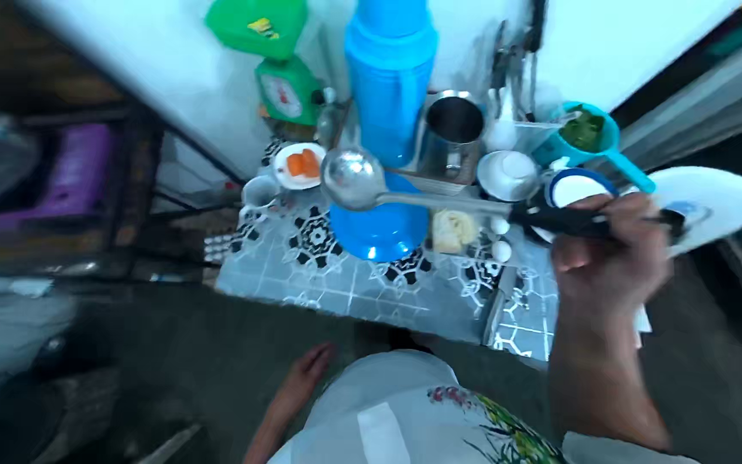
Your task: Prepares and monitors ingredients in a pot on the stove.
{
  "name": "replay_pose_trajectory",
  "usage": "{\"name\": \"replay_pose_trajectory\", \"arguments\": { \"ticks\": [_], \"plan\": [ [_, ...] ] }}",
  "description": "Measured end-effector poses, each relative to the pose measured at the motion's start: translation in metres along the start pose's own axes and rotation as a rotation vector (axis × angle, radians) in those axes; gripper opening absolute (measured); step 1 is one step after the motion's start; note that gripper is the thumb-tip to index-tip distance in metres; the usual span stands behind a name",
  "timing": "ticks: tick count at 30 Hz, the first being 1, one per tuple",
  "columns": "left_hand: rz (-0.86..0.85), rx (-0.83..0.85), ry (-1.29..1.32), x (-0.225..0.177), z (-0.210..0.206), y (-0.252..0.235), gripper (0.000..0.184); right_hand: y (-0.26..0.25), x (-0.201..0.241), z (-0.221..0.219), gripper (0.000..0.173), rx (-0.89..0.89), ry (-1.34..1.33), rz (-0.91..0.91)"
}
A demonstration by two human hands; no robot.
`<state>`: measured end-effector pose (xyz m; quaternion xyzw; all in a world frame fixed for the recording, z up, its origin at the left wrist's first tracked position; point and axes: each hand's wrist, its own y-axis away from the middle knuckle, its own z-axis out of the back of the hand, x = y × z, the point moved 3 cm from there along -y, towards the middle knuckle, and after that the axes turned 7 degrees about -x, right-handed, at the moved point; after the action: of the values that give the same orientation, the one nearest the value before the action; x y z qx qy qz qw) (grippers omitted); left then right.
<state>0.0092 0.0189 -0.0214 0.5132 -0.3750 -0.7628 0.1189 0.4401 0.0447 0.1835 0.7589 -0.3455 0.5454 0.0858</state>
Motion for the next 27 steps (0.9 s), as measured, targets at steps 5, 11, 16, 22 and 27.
{"name": "replay_pose_trajectory", "arguments": {
  "ticks": [5, 11, 16, 22, 27],
  "plan": [
    [-0.326, 0.059, 0.557, -0.017, 0.035, 0.071, 0.076, 0.158, -0.105, -0.150, 0.006, 0.341, -0.171, -0.362],
    [-0.360, -0.535, 1.100, 0.055, 0.139, 0.145, 0.041, 0.350, -0.143, -0.272, 0.025, 0.877, -0.176, -0.563],
    [-0.328, -0.660, 1.055, 0.141, 0.216, 0.200, 0.031, 0.438, -0.134, -0.329, 0.078, 1.425, -0.270, -0.846],
    [-0.510, -0.589, 0.844, 0.148, 0.256, 0.206, 0.020, 0.455, -0.162, -0.388, 0.040, 1.389, -0.029, -1.396],
    [-0.545, -0.660, 0.683, 0.140, 0.306, 0.174, 0.034, 0.450, -0.206, -0.447, 0.010, 1.519, -0.021, -1.344]
  ]
}}
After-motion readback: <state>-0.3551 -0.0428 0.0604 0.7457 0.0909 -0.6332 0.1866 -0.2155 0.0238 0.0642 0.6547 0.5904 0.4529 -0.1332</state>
